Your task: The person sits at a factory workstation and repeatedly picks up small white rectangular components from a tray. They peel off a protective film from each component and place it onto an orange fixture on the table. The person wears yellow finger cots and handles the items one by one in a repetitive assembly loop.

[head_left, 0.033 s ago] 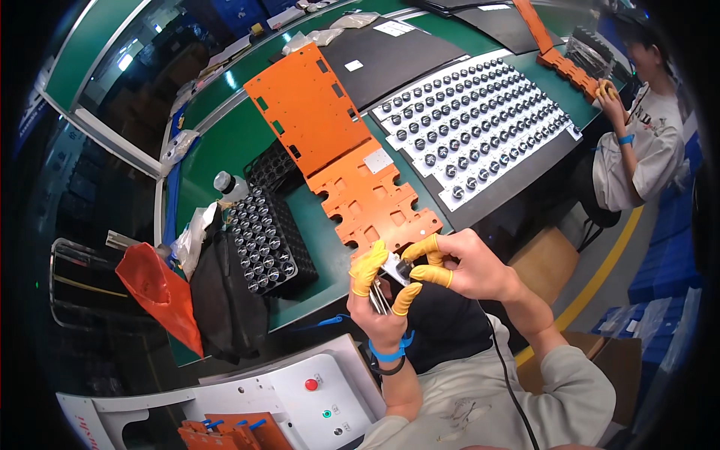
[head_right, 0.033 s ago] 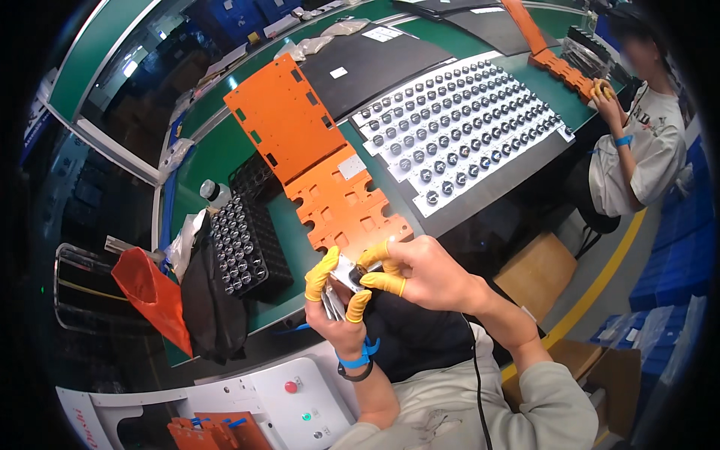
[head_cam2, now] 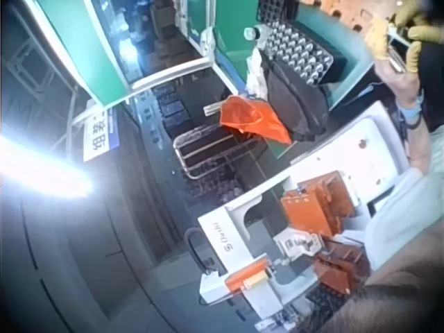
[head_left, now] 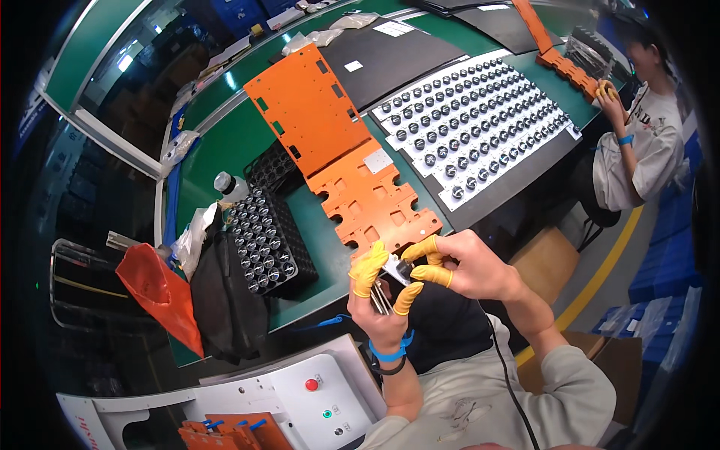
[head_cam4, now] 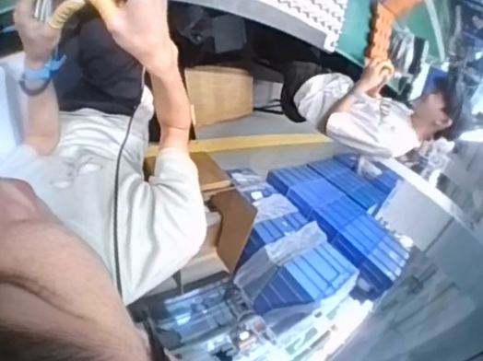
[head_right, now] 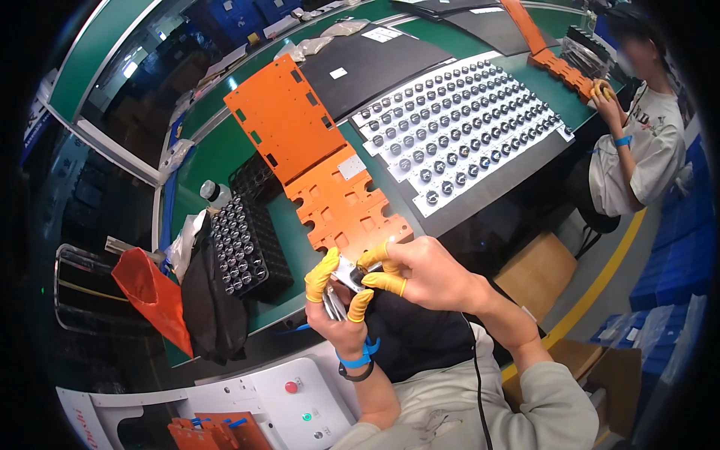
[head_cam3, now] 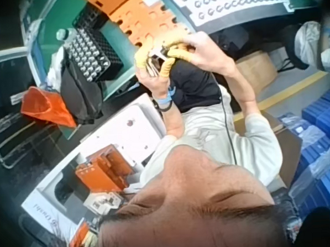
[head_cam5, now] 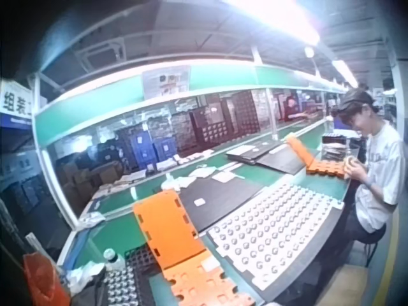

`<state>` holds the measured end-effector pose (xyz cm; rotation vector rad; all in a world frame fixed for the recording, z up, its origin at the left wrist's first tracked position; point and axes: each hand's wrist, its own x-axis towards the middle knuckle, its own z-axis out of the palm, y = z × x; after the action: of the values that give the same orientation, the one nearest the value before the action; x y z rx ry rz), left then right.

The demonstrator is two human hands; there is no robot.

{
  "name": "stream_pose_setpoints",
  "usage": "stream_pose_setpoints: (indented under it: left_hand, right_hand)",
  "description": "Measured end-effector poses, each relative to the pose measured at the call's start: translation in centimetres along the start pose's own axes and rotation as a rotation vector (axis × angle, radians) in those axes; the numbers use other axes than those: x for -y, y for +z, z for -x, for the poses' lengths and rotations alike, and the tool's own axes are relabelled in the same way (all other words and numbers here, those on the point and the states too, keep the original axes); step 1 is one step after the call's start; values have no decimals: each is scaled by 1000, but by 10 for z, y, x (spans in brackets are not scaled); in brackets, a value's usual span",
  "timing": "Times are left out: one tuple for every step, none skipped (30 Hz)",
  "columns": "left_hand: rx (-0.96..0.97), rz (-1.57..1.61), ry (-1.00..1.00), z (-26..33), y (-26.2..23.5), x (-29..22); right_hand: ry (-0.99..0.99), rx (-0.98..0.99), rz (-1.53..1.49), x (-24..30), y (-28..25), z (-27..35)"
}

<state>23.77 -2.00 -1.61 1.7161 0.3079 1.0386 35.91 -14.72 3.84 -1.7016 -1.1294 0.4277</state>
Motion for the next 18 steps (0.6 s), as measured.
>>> stream_pose_setpoints:
  left_hand:
    - [3, -6, 24, 2, -1, 4]
    - [4, -16, 47, 4, -3, 4]
    - [-10, -27, 86, 3, -1, 7]
    - [-24, -39, 124, 3, 2, 10]
    - [-36, -54, 157, 4, 5, 10]
    - [-47, 68, 16, 10, 5, 8]
    - [-44, 89, -17, 13, 4, 9]
    - [-44, 114, -46, 14, 5, 11]
    - [-43, 139, -76, 16, 5, 13]
    - [-9, 98, -113, 18, 0, 13]
    - [-10, 108, -105, 21, -2, 15]
    - [-9, 119, -97, 22, -3, 17]
    - [-9, 129, -89, 24, -2, 20]
    - [-26, 133, -48, 23, -1, 22]
    - [-18, 140, -49, 23, -1, 23]
    - [-10, 146, -50, 23, -2, 23]
    - [-3, 151, -54, 24, -3, 23]
    - [-19, 166, -51, 23, -2, 23]
  right_hand:
    - [-28, -10, 12, 0, 1, 2]
    - [-60, -19, 24, 0, 2, 4]
    - [-91, -28, 37, -1, 3, 5]
    - [-100, -31, 60, -3, 3, 4]
    - [-80, -9, 43, -2, 1, 4]
    - [-60, 14, 27, 0, -1, 3]
    - [-41, 35, 12, 2, -3, 2]
    - [-66, 27, 12, 0, -3, 3]
    - [-92, 18, 13, -4, 0, 4]
    - [-117, 9, 14, -6, 1, 5]
    - [-82, 41, 28, -7, 2, 8]
    - [-87, 26, 39, -6, 3, 8]
    - [-92, 11, 51, -6, 4, 7]
    - [-74, 25, 21, -6, 4, 7]
    - [-57, 38, -9, -7, 4, 7]
    - [-39, 51, -39, -7, 4, 6]
    - [-52, 50, -50, -10, 5, 7]
    - [-64, 49, -60, -14, 6, 7]
